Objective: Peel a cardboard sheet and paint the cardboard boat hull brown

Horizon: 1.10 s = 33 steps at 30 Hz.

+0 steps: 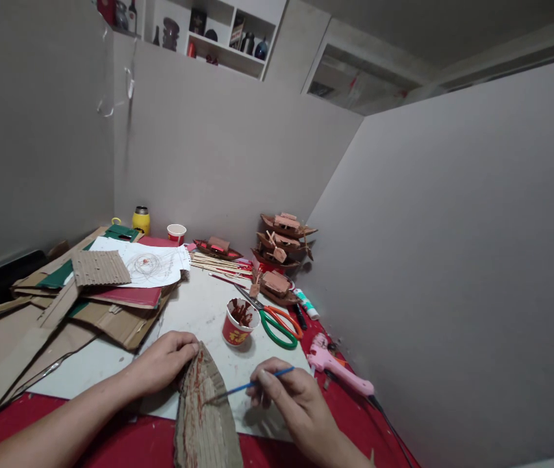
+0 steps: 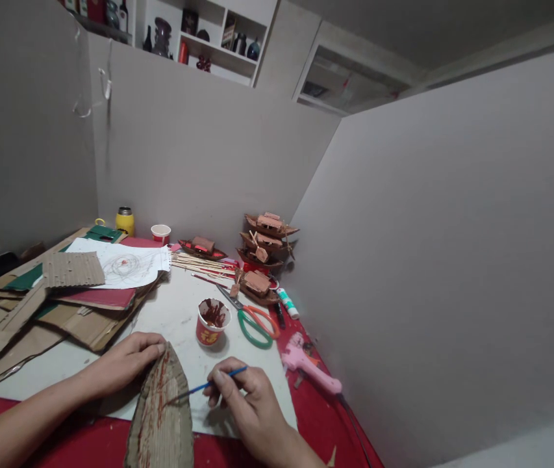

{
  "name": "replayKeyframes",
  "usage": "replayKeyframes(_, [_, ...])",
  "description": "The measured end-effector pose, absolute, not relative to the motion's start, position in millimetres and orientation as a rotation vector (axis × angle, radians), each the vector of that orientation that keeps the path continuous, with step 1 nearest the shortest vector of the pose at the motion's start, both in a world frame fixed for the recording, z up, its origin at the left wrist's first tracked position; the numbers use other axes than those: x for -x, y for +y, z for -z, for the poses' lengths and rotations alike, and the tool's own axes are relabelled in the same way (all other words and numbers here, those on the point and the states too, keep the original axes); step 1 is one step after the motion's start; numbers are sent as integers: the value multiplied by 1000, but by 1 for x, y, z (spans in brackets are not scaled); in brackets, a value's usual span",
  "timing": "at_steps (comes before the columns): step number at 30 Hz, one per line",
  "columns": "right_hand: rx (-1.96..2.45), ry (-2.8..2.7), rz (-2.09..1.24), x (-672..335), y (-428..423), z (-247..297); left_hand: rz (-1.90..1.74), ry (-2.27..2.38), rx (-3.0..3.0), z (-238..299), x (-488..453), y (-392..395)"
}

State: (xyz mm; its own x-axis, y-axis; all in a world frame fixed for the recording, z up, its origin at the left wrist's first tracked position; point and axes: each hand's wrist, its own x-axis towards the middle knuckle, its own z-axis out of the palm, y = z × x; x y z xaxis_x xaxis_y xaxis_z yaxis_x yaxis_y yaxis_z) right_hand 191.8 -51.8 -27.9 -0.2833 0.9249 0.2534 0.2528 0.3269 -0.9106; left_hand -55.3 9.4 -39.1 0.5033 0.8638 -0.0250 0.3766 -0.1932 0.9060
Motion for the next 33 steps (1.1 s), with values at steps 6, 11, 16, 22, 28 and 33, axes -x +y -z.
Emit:
replayKeyframes(6, [1091,-1708,-891,-198,-48,27,-635,1053,-1780,41,55,10])
replayKeyframes(11, [1068,-1780,-1009,-197,-53,26,-633,1055,-1789,39,55,10])
replayKeyframes(16, [1103,-1728,-930,-195,-49,24,-634,1042,-1795,41,56,11])
replayKeyframes(22, [1058,-1786,-1033,-194,-52,22,-639,1043,-1799,41,56,11])
replayKeyframes(28, [1032,-1687,-1120,-194,-55,22,-633,1054,-1790,40,55,10])
replayKeyframes(33, [1078,-1698,-1175,-190,-58,20,-637,1068,-1798,37,55,9])
